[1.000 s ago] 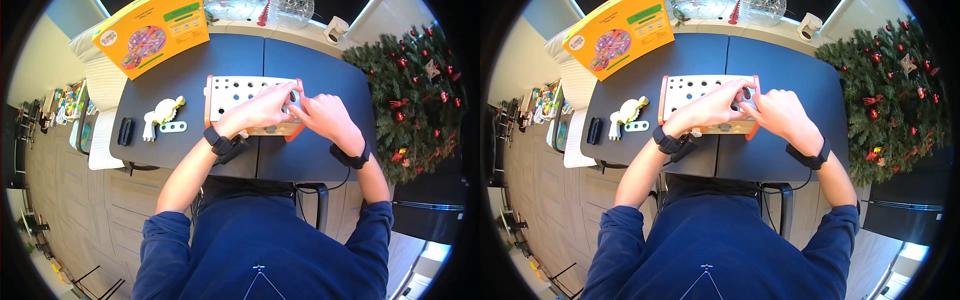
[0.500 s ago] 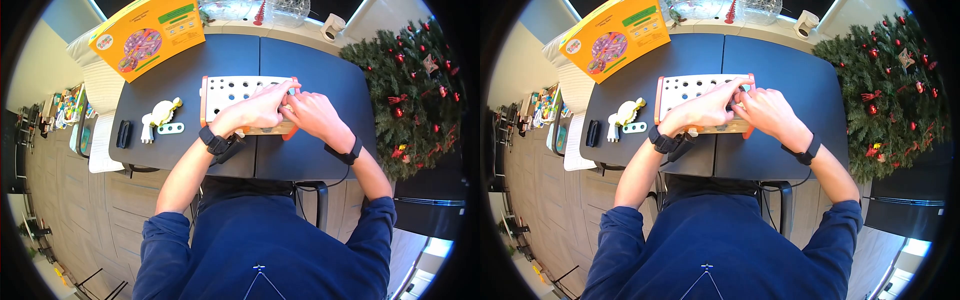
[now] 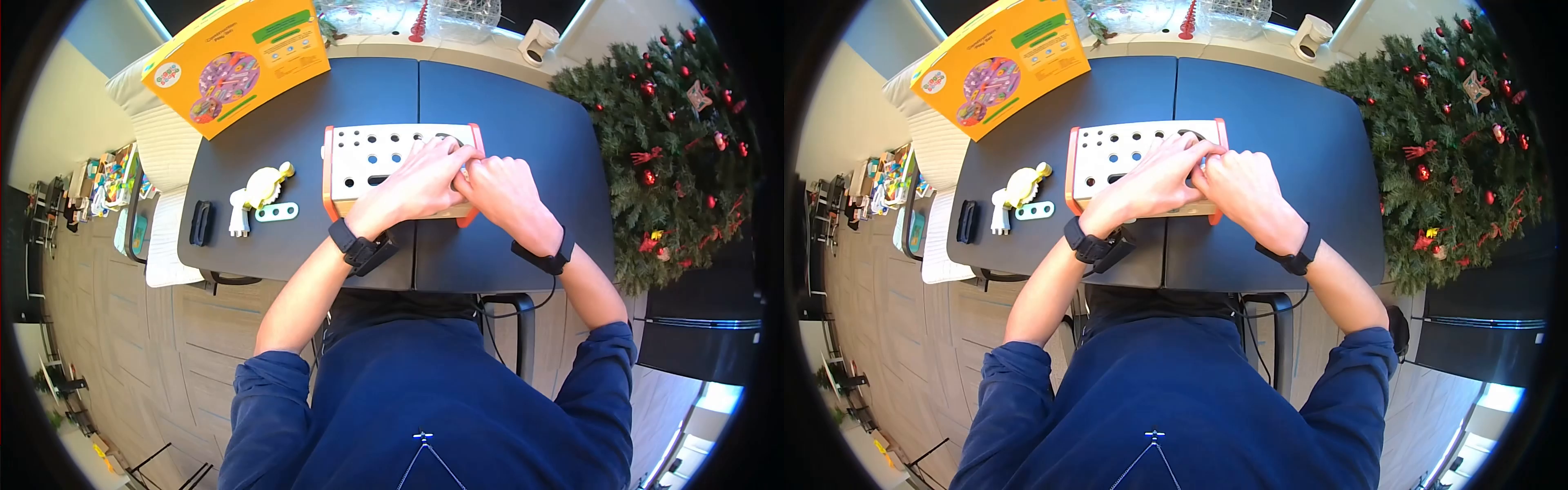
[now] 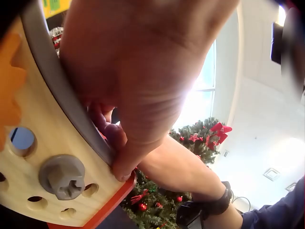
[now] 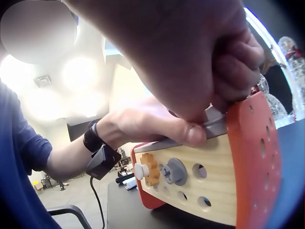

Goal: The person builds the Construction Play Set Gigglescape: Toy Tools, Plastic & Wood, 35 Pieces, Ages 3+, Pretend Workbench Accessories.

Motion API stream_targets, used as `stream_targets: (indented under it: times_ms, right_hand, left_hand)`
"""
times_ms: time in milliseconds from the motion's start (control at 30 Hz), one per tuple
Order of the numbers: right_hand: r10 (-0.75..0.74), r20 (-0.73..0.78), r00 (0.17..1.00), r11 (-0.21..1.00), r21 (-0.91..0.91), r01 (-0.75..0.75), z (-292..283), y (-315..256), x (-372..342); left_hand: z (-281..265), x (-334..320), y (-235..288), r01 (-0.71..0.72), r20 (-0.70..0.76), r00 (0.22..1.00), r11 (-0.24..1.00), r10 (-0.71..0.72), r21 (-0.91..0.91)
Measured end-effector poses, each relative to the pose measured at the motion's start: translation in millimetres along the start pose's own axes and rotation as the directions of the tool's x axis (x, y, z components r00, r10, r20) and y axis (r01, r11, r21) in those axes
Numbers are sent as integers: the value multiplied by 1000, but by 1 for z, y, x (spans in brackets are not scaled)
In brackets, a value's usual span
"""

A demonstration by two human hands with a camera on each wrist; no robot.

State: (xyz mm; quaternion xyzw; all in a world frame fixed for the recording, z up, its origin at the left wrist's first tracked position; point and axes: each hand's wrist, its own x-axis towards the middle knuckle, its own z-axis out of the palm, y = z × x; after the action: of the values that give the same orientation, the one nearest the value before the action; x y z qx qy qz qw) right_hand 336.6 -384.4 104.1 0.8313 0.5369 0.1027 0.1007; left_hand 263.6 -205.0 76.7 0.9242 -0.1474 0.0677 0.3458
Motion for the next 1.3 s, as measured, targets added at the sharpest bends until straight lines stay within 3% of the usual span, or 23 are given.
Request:
stream_targets:
  times_ms: [133, 233, 267, 333, 400, 467, 533, 567, 600, 700, 800, 900, 967, 1033, 1133, 1233, 1300]
  right_hand:
    - [18, -126, 992, 1000, 17, -16, 1, -2, -5]
    - [287, 93, 953, 911, 282, -301, -22, -11, -9]
    - [292, 82, 953, 900, 315, -303, -22, -13, -15]
    - [299, 57, 953, 875, 383, -297, -21, -18, -29]
    - [294, 26, 955, 862, 425, -277, -19, -28, -42]
    - [253, 26, 967, 855, 462, -236, -20, -39, -52]
    - [199, 82, 977, 840, 499, -213, -24, -49, -54]
    - [172, 97, 980, 837, 510, -197, -25, -53, -54]
    - [147, 111, 983, 835, 518, -184, -26, -56, -52]
    - [101, 108, 989, 838, 526, -143, -29, -63, -41]
    - [71, 71, 995, 841, 532, -98, -37, -68, -29]
    - [48, 72, 996, 834, 546, -80, -47, -71, -21]
    - [54, 60, 997, 821, 565, -79, -52, -72, -16]
    - [62, 37, 997, 814, 576, -72, -54, -73, -12]
    - [81, 14, 997, 803, 592, -74, -55, -74, -4]
    - [93, 50, 994, 768, 631, -104, -62, -73, 6]
    - [102, 73, 992, 742, 658, -125, -67, -71, 14]
  left_hand:
    - [-4, -10, 4, -31, -28, 999, 999, 32, 34]
    - [-33, -38, 9, 31, -32, 999, 997, -33, -73]
    - [-48, -51, 7, 75, -49, 995, 989, -82, -131]
    - [-83, -86, -8, 136, -273, 951, 990, -143, -45]
    - [-108, -130, -35, 348, -423, 807, 911, -412, -222]
    - [-124, -184, -82, 565, -502, 692, 822, -518, -70]
    - [-122, -242, -133, 747, -530, 634, 623, -563, 232]
    - [-124, -255, -143, 850, -475, 513, 499, -715, 166]
    - [-119, -271, -161, 891, -444, 452, 419, -774, 177]
    - [-108, -282, -170, 927, -260, 373, 342, -891, 155]
    - [-104, -278, -179, 915, -288, 402, 379, -869, 136]
    - [-113, -262, -186, 929, -239, 365, 370, -900, 26]
    - [-125, -251, -205, 855, -59, 438, 436, -897, -282]
    - [-133, -235, -199, 716, 66, 548, 426, -834, -553]
    - [-131, -186, -152, 312, -42, 710, 367, -703, -876]
    - [-130, -138, -108, 120, -128, 815, 381, -564, -917]
    - [-122, -113, -96, 53, -220, 841, 481, -494, -875]
